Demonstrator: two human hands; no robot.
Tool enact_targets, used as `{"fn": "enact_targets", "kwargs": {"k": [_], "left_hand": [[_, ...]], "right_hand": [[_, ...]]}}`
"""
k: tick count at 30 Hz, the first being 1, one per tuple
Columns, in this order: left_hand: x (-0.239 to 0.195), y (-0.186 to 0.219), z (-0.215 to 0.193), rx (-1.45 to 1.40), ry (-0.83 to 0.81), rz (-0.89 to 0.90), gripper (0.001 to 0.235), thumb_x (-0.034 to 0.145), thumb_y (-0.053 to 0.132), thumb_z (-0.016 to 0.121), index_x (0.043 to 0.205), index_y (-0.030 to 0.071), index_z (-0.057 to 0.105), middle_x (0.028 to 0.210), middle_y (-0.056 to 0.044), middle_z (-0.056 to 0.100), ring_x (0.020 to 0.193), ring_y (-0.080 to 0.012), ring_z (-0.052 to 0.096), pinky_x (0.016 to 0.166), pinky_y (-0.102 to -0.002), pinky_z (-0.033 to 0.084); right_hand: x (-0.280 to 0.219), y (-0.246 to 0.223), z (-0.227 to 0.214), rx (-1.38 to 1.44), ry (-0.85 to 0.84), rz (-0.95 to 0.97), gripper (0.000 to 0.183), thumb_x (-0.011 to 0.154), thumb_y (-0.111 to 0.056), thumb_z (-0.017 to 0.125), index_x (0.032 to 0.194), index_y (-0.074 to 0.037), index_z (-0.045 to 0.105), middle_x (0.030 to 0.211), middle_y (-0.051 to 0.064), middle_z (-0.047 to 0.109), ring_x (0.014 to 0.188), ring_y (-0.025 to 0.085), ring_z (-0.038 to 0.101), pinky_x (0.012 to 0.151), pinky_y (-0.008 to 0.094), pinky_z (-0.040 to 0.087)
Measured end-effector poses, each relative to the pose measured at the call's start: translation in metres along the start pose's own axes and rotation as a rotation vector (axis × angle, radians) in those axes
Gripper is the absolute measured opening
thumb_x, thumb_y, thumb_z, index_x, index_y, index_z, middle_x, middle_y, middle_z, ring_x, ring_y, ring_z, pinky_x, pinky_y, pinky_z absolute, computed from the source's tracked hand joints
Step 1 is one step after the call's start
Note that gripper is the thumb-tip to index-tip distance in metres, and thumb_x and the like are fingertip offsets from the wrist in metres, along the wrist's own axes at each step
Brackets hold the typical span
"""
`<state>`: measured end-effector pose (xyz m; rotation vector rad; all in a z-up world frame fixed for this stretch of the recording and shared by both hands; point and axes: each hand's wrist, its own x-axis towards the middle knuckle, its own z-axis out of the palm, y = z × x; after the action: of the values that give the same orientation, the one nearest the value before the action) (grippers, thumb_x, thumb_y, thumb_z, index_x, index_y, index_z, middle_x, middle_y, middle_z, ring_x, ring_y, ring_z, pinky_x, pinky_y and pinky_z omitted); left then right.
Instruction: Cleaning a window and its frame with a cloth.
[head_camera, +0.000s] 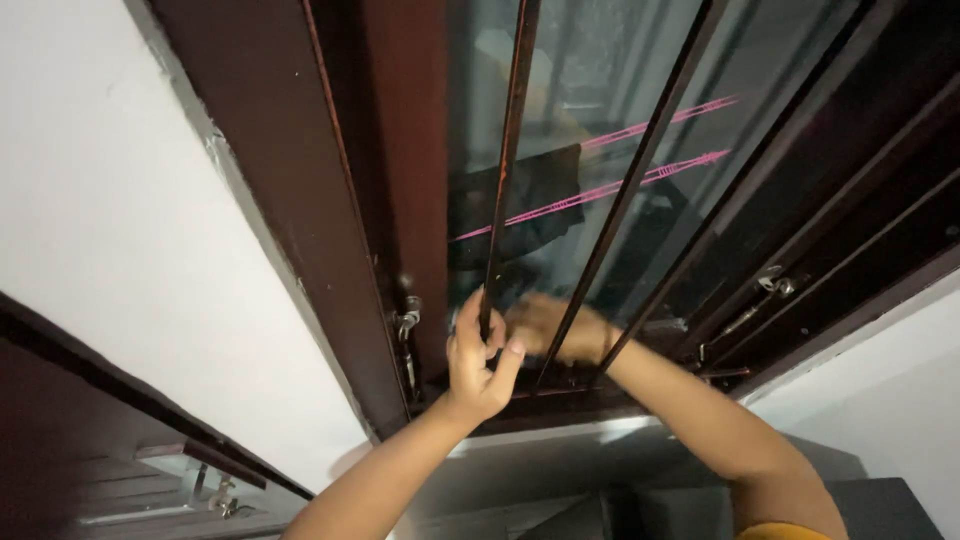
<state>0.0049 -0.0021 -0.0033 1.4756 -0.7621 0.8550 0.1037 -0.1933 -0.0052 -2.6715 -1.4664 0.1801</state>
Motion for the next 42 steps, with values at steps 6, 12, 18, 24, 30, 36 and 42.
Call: {"fn": "enact_targets", "kwargs": {"k": [6, 12, 18, 24, 30, 36, 42], "left_hand": [[0.001, 0.005, -0.004, -0.057, -0.025, -0.025, 0.066, 0.101, 0.008, 0.067, 0.157, 0.001, 0.033, 0.082, -0.002, 0.048, 0.071, -0.0116, 0.048, 0.061, -0.026, 0.041], [-0.001, 0.002, -0.007, -0.078, -0.051, -0.047, 0.068, 0.098, 0.005, 0.065, 0.157, 0.001, 0.03, 0.084, -0.002, 0.049, 0.07, -0.0099, 0.046, 0.061, -0.025, 0.04], [-0.002, -0.003, -0.006, -0.123, -0.071, -0.057, 0.067, 0.099, 0.005, 0.065, 0.156, 0.0, 0.031, 0.086, -0.003, 0.05, 0.071, -0.0104, 0.047, 0.061, -0.024, 0.043], [-0.014, -0.023, 0.002, -0.149, -0.023, -0.065, 0.066, 0.097, 0.007, 0.067, 0.153, -0.001, 0.034, 0.086, -0.002, 0.053, 0.07, -0.0086, 0.045, 0.059, -0.021, 0.041], [-0.01, -0.02, 0.0, -0.202, -0.025, -0.051, 0.073, 0.096, 0.006, 0.07, 0.156, -0.001, 0.029, 0.09, -0.003, 0.053, 0.069, -0.0066, 0.042, 0.06, -0.019, 0.036], [-0.004, -0.008, 0.001, -0.159, -0.028, -0.071, 0.076, 0.093, 0.006, 0.071, 0.157, 0.0, 0.03, 0.09, -0.002, 0.051, 0.069, -0.0065, 0.041, 0.059, -0.02, 0.035], [-0.002, -0.002, 0.002, -0.108, -0.015, -0.066, 0.076, 0.092, 0.007, 0.072, 0.156, 0.002, 0.031, 0.093, -0.004, 0.05, 0.074, -0.0087, 0.045, 0.061, -0.02, 0.038]], "right_hand": [[-0.001, 0.007, -0.009, -0.195, 0.058, -0.143, 0.037, 0.101, -0.043, 0.053, 0.117, -0.015, 0.072, 0.117, 0.004, 0.071, 0.114, 0.027, 0.062, 0.103, 0.044, 0.046], [-0.044, -0.032, -0.158, -0.873, 1.099, 0.629, 0.063, 0.084, -0.037, 0.069, 0.131, 0.004, 0.062, 0.132, 0.023, 0.06, 0.115, 0.042, 0.055, 0.1, 0.062, 0.038], [-0.015, 0.013, -0.088, -0.262, 1.51, 0.557, 0.044, 0.107, -0.027, 0.065, 0.142, -0.002, 0.057, 0.109, -0.005, 0.065, 0.104, 0.027, 0.072, 0.124, 0.068, 0.03], [-0.047, -0.003, -0.083, -0.855, 1.078, 0.071, 0.045, 0.097, -0.044, 0.061, 0.14, -0.031, 0.059, 0.145, 0.012, 0.058, 0.121, 0.036, 0.066, 0.091, 0.052, 0.04], [-0.058, 0.016, -0.14, -0.504, 1.693, 0.521, 0.07, 0.106, -0.052, 0.051, 0.161, -0.01, 0.043, 0.172, 0.013, 0.027, 0.16, 0.028, 0.024, 0.132, 0.049, 0.01], [-0.048, 0.013, -0.086, -0.264, 1.952, 0.614, 0.071, 0.108, -0.048, 0.052, 0.164, -0.007, 0.036, 0.175, 0.015, 0.028, 0.161, 0.031, 0.024, 0.134, 0.049, 0.013], [-0.038, 0.023, 0.018, -0.107, 2.007, 0.765, 0.072, 0.109, -0.04, 0.054, 0.166, -0.004, 0.026, 0.175, 0.018, 0.023, 0.165, 0.035, 0.019, 0.136, 0.05, 0.012]]}}
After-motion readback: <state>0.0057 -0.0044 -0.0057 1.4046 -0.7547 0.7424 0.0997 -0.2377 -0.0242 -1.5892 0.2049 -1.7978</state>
